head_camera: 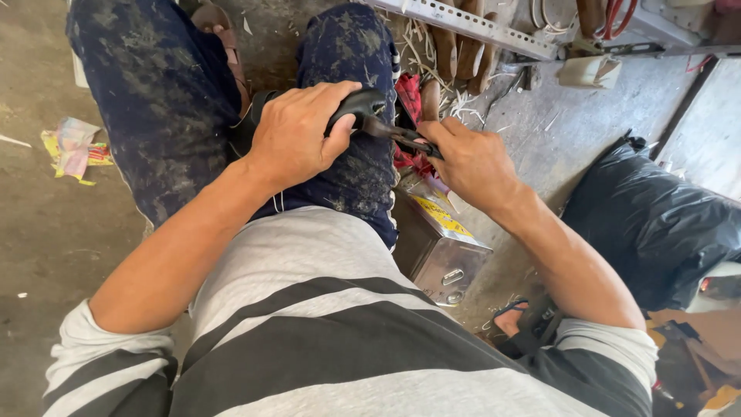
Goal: Shaping and lasting a leather shoe upper onto a wooden last using pliers and a hammer.
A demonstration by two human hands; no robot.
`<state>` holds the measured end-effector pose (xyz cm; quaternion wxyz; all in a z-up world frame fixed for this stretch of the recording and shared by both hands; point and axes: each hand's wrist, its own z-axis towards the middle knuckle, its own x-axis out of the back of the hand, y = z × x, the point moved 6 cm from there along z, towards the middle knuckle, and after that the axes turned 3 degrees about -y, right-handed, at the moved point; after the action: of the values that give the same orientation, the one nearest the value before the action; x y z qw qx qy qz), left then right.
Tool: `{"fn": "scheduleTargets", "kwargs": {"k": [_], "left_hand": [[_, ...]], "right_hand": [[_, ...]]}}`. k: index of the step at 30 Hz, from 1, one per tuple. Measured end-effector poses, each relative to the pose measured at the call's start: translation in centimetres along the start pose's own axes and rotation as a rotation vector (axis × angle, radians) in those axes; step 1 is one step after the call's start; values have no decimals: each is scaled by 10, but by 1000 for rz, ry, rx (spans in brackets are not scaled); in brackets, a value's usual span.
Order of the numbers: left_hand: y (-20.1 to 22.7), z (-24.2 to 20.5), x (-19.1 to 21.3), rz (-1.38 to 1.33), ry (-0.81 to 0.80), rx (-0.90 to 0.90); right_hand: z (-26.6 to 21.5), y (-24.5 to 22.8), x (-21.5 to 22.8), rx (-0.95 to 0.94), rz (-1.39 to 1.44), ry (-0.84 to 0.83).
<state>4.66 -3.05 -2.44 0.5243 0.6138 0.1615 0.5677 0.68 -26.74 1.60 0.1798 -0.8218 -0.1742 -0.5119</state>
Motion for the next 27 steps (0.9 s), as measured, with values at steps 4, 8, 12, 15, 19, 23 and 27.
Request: {"fn": "scheduleTargets", "kwargs": {"k": [4,8,12,15,19,23,27], "left_hand": [[-3,4,5,32,-14,-7],[-2,6,1,74,-75,32],[26,2,1,199,-19,-88],[27,6,2,86,-107,44],[18,7,2,-48,-231,233],[12,11,2,0,-245,171],[16,13,7,50,-190,91]], "right_hand": [[8,0,-8,15,-13,107],[-1,-22,-3,-54,121,-9],[-39,-32,-39,-153,106,-161],[-36,-42,-44,-122,14,-224],[-24,-47,-36,-136,144,-166],[-6,-49,-16,-80,170,-109],[2,-46,14,-4,233,-48]]}}
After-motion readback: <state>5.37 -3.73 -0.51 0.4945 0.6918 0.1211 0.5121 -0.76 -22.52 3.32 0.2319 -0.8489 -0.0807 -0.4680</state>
